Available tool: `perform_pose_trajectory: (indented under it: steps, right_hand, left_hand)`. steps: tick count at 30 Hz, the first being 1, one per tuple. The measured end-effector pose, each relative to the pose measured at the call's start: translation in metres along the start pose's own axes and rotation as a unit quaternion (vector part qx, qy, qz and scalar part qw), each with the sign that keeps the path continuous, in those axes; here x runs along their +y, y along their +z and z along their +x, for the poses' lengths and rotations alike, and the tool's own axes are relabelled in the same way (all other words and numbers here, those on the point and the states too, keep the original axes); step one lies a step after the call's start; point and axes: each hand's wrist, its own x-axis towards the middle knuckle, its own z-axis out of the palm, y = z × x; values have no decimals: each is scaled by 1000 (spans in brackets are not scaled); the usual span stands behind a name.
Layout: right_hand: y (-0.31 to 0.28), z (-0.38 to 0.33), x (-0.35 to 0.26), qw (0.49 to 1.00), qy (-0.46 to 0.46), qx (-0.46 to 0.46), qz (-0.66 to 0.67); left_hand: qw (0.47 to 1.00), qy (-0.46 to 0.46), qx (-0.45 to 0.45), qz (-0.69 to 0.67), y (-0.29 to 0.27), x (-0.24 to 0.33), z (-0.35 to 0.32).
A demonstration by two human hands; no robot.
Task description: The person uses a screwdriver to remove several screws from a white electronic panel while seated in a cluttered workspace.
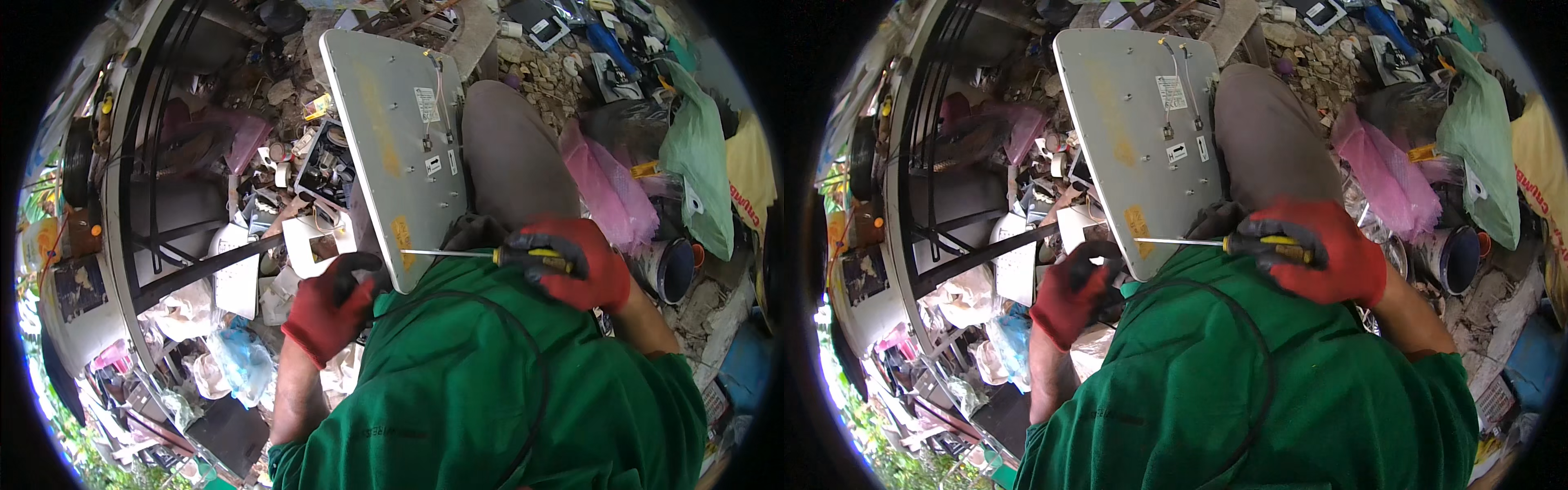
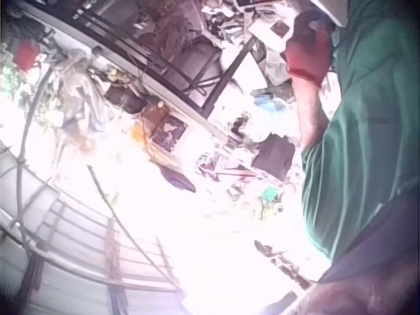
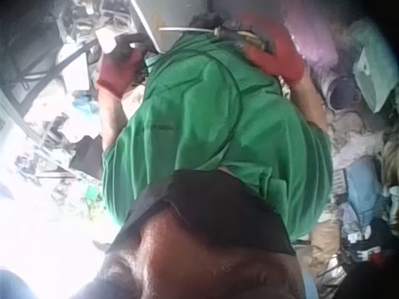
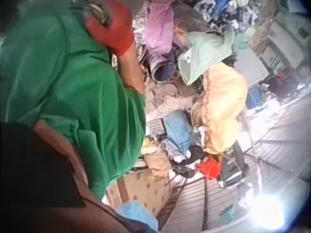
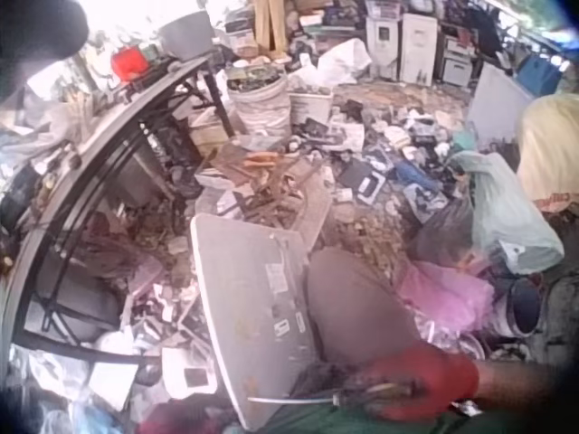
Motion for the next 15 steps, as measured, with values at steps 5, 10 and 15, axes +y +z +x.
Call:
perform_pose_trajectory:
  steps: [5,10,15]
  right_hand:
    - [6,-17,-11,999,26,8,42]
    - [7,-16,-16,1000,-13,4,13]
    - [7,-17,-19,1000,-16,6,9]
  left_hand:
    - [999,-10,-31,-4,17,8,0]
    - [985,138,-38,-97,36,-14,8]
    - [991,136,16,10,53,-17,19]
